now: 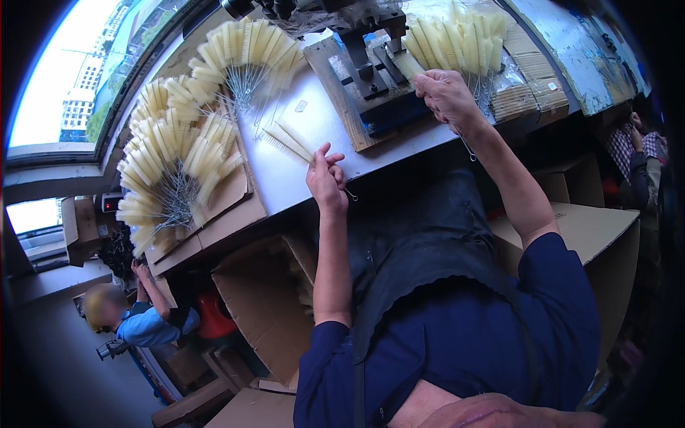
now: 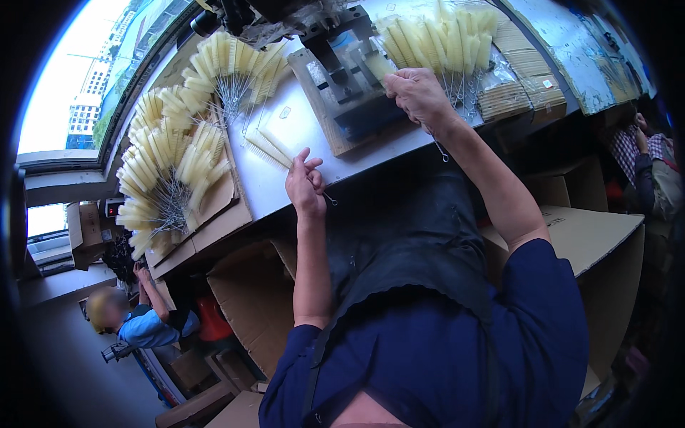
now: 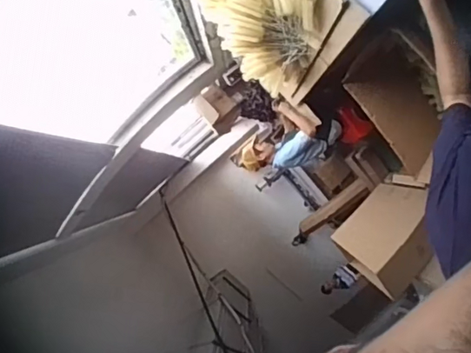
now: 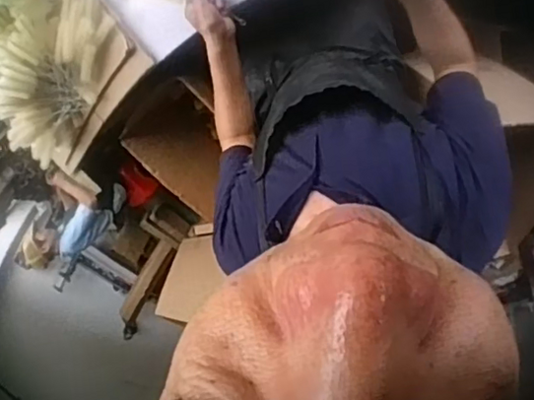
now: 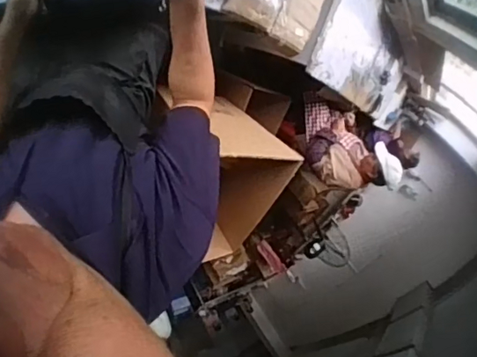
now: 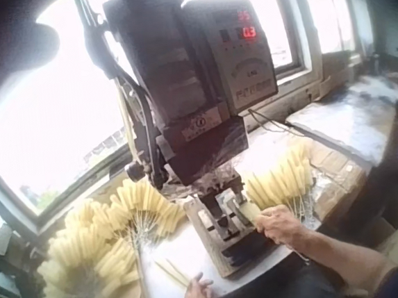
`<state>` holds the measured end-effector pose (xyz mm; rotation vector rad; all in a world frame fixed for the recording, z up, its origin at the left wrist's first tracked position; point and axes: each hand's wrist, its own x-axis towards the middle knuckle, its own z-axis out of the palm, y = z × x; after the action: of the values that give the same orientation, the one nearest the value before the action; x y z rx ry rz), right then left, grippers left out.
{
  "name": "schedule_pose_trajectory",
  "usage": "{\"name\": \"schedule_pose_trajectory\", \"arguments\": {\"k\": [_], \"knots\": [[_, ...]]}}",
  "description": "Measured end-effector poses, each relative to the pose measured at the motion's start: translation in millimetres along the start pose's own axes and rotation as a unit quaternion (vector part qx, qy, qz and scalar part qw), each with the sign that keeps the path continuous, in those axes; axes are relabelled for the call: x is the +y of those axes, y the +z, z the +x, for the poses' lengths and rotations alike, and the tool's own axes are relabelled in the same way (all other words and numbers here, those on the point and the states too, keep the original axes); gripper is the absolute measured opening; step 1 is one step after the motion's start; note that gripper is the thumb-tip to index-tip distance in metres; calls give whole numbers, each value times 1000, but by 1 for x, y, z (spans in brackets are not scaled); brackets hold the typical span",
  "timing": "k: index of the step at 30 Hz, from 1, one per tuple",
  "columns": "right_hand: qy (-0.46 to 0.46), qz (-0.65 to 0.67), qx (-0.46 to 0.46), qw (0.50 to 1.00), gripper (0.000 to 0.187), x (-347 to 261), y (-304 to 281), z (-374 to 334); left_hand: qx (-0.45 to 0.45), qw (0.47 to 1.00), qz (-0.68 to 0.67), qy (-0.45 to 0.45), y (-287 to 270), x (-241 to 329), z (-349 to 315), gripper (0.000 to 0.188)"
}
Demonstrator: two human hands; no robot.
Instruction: Assembling and crimping wire brushes using a specialized machine.
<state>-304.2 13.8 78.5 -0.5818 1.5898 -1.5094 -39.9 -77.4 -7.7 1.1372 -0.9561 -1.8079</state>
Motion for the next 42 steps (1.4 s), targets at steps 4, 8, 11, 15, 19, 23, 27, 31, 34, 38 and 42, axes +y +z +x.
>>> {"name": "schedule_pose_trajectory", "arguments": {"k": [4,8,11,15,19,23,27,31,34,38,42], "knots": [[5,35,-17,999,31,-2,-11,3,-9,1000,-5,7,-2,0,-3,46],[-39,-104,-4,994,30,-3,-52,26,-50,999,-11,13,5,5,-10,48],[-118,-373,181,903,32,-20,-61,44,-79,996,-29,12,11,8,-19,46],[-394,-412,340,748,38,-2,-58,47,-137,989,-47,8,26,10,-28,45],[-147,-166,-18,975,35,13,11,-13,-181,982,-16,-48,48,13,-43,46],[54,-64,-258,962,31,21,72,-38,-241,964,32,-108,47,1,-50,46],[-3,77,-158,985,30,50,85,-19,-287,955,55,-51,51,5,-63,53],[31,102,-131,986,32,28,76,-10,-177,983,40,17,44,10,-71,55],[75,136,-112,981,36,18,71,-1,-105,994,-29,1,37,10,-65,50],[88,161,-108,977,35,13,73,-3,-99,995,-32,-5,32,6,-59,50],[79,169,-109,976,33,11,68,-10,-95,995,-37,-11,29,1,-54,51]]}}
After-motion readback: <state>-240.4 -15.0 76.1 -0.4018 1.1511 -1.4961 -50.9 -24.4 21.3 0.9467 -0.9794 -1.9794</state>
